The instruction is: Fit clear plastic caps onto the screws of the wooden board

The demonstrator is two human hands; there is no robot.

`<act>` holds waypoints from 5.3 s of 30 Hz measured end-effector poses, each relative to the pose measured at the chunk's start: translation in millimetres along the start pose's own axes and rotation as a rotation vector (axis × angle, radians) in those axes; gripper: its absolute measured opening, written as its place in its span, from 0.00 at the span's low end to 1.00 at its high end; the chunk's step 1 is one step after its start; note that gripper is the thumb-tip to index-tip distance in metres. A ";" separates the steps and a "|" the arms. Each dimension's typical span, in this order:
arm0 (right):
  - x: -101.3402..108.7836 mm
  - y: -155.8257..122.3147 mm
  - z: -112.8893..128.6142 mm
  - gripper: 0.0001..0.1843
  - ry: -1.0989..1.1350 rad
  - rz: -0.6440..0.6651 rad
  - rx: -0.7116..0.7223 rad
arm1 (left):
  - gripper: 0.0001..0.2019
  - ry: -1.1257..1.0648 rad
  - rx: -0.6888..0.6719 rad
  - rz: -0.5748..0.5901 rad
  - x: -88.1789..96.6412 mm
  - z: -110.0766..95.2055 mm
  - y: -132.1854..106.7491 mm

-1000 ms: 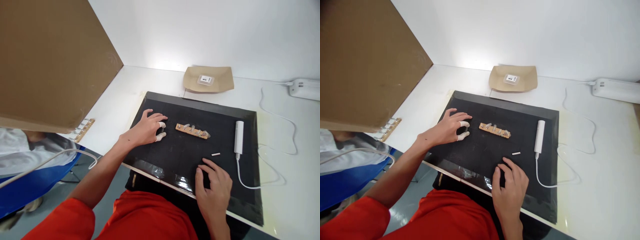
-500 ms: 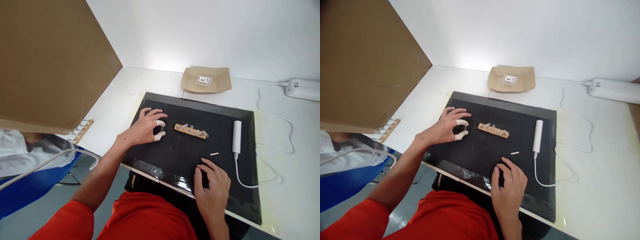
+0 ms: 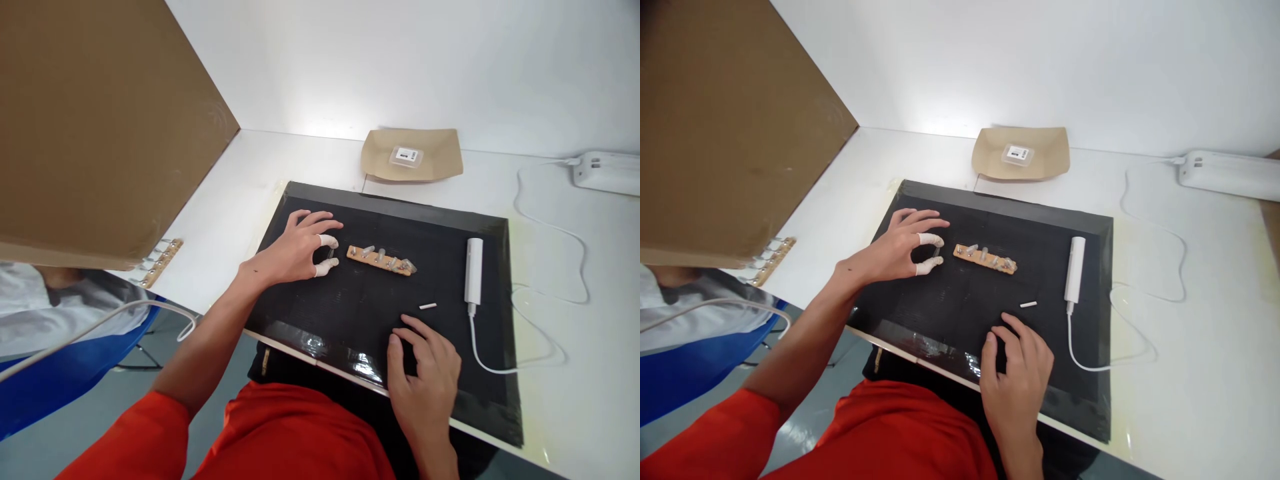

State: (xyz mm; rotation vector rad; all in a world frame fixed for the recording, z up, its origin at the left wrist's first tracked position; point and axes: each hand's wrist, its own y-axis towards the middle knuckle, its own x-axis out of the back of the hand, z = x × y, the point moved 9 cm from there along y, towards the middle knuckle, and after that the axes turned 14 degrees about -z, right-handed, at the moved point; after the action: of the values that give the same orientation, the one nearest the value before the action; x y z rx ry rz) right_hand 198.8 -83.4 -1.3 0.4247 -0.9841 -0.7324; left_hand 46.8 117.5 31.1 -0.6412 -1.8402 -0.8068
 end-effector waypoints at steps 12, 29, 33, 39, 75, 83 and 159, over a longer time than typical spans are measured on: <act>-0.6 -0.4 -1.1 0.05 -0.006 0.000 -0.011 | 0.09 -0.008 -0.100 -0.062 6.8 -21.1 29.0; 0.0 0.8 0.2 0.04 -0.009 0.002 -0.009 | 0.18 0.095 0.043 -0.052 -19.7 -7.1 -2.0; -0.1 1.2 0.6 0.03 -0.011 0.003 -0.008 | 0.15 0.099 0.035 -0.082 -19.2 -11.4 -1.2; -0.5 -0.2 -0.1 0.04 -0.016 0.005 -0.016 | 0.11 0.075 0.081 -0.069 -18.2 -13.9 0.3; 0.6 0.0 0.1 0.03 0.007 -0.006 -0.017 | 0.07 0.046 0.009 -0.061 -4.5 -19.0 32.6; -0.6 -0.2 -0.5 0.03 -0.002 0.001 -0.016 | 0.13 0.069 0.006 -0.066 -6.4 -17.0 29.1; -1.2 -2.5 -2.2 0.05 -0.018 0.007 -0.005 | 0.15 -0.032 0.016 0.059 1.9 1.4 -45.9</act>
State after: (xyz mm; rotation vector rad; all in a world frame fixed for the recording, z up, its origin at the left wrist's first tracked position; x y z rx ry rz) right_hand 199.4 -84.2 -4.6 0.4107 -0.9997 -0.7335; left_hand 11.8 89.4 21.2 -0.6985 -1.8460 -0.7464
